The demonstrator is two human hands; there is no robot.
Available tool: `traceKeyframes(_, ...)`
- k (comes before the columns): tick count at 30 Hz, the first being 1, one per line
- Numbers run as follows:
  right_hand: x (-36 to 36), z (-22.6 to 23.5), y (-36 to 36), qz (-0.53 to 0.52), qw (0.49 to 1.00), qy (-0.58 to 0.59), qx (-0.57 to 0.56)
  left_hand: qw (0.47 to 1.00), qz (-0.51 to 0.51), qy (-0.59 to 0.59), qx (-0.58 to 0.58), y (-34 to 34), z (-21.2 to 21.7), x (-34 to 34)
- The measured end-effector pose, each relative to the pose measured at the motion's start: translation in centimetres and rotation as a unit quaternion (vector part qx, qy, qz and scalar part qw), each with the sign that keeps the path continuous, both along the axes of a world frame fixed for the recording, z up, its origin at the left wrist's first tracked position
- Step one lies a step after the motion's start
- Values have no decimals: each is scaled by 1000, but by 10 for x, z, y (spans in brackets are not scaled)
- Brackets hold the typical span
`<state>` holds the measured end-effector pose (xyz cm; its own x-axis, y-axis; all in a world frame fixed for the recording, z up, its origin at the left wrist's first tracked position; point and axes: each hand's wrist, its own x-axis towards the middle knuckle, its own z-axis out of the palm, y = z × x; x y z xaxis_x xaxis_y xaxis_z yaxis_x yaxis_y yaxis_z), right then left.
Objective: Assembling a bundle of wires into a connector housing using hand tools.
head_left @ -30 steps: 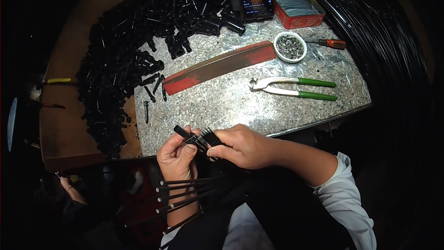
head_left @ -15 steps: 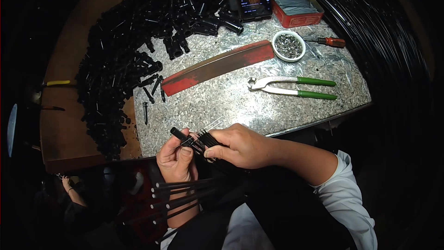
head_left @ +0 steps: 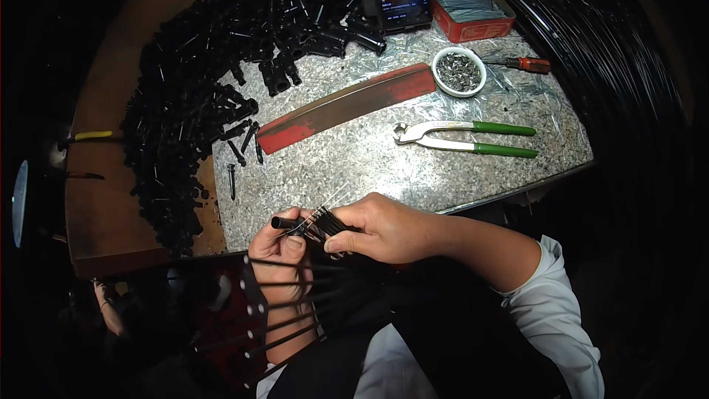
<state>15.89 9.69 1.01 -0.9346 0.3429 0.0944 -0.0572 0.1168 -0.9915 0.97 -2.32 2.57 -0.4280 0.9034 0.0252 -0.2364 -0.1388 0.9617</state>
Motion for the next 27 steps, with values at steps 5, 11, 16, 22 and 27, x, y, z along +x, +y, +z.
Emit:
traceKeyframes(5,1,1,-4,-24,1000,2,4,996,-8,-60,64,4,-12,-3)
traceKeyframes(11,2,0,-6,-56,998,-11,-1,994,-10,-76,77,5,-14,-4)
traceKeyframes(16,4,6,-5,-38,998,-55,-4,993,-38,-92,71,7,-11,-5)
traceKeyframes(22,4,-3,-8,-55,998,6,-41,996,-27,-39,80,10,-14,-3)
traceKeyframes(27,1,0,-8,-44,998,17,-31,995,-12,-48,88,8,-12,-3)
